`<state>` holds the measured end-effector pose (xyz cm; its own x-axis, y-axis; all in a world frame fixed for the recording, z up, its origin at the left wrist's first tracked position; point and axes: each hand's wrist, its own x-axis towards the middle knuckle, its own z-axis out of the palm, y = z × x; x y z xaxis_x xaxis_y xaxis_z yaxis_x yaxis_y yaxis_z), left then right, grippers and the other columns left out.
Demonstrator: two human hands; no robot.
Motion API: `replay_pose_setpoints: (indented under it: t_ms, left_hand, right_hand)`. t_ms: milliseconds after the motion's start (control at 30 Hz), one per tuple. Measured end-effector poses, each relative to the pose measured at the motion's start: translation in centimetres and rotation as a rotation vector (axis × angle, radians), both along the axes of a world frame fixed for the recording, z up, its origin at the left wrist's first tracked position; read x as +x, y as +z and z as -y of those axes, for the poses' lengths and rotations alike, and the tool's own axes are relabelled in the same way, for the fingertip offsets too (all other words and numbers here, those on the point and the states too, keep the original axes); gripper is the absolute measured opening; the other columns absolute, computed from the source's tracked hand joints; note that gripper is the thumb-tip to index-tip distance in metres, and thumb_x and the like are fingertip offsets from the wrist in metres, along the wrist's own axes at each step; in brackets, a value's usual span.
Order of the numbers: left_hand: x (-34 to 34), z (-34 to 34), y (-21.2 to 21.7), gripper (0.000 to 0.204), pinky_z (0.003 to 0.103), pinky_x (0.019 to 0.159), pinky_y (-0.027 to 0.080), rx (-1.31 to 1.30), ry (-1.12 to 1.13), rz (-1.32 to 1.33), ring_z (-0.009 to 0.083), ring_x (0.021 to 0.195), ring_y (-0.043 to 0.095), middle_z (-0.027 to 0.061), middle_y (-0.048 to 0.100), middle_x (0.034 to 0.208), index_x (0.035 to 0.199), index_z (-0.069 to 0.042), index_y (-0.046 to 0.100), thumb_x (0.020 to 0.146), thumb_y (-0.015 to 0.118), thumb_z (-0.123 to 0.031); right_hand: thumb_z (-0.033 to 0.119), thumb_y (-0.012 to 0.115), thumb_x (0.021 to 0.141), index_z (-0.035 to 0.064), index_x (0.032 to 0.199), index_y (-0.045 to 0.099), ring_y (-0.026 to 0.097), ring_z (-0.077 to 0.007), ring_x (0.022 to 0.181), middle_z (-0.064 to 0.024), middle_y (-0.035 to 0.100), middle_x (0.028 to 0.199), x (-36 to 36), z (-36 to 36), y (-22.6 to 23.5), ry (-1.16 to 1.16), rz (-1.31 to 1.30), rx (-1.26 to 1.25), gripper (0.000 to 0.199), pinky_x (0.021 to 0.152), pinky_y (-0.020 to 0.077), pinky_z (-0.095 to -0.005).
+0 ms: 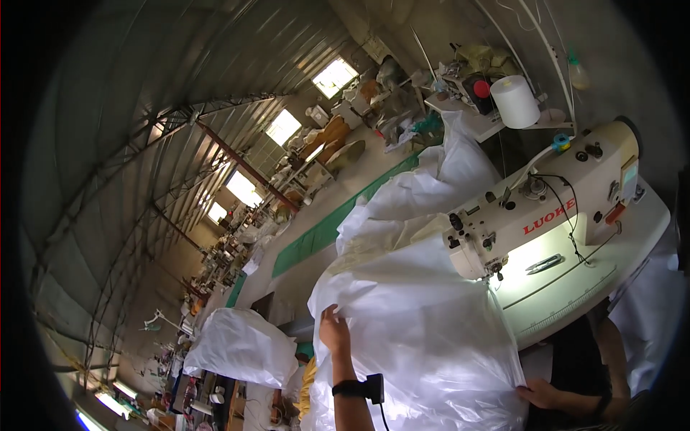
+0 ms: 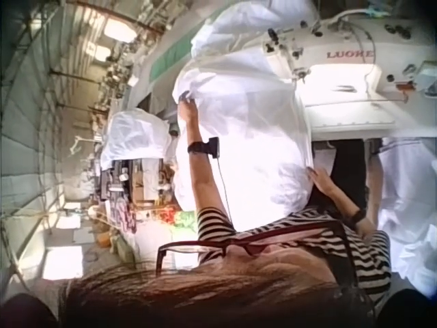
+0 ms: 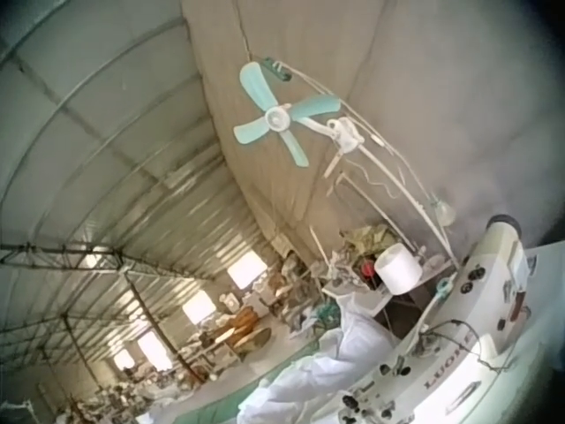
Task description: Sewing large white plastic liners or sacks using an industrial sewing machine.
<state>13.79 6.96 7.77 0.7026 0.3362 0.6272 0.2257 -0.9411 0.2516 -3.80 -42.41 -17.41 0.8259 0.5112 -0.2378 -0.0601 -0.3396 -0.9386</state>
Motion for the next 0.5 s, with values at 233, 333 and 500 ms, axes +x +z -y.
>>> replay_pose_setpoints:
  t_ms: [233,333,500]
  left_hand:
    - [-0.6,-2.2,6.8,0.02,0.046,0.092,0.048,0.411,-0.195,0.328,0.0326,0.095,0.064,0.0087,0.069,0.1,0.098,-0.009,0.067,0.085,0.054,-0.004]
    - [-4.8,1.9,17.1,0.012,0.043,0.091,0.049,0.374,-0.446,0.429,0.0299,0.084,0.061,0.0108,0.063,0.086,0.09,-0.005,0.058,0.087,0.048,0.001]
    - [-10.1,3.9,24.0,0.053,0.037,0.09,0.05,0.172,-0.498,0.179,0.0245,0.098,0.059,0.0118,0.055,0.12,0.119,-0.003,0.05,0.072,0.069,0.013]
  right_hand:
    - [0.028,0.053,0.097,0.0028,0.096,0.065,0.067,-0.0301,0.08,-0.0146,0.069,0.083,0.2,-0.7,0.9,-0.013,0.087,0.002,0.028,0.074,0.0505,-0.0395]
    - [0.029,0.052,0.098,0.0031,0.095,0.064,0.067,-0.0299,0.079,-0.0146,0.068,0.082,0.7,-0.2,2.4,0.006,0.053,0.023,0.029,0.074,0.0508,-0.0393]
    - [0.028,0.051,0.098,0.002,0.094,0.063,0.067,-0.0295,0.078,-0.0138,0.067,0.081,1.9,-0.3,2.3,0.003,0.079,0.053,0.029,0.073,0.0511,-0.039]
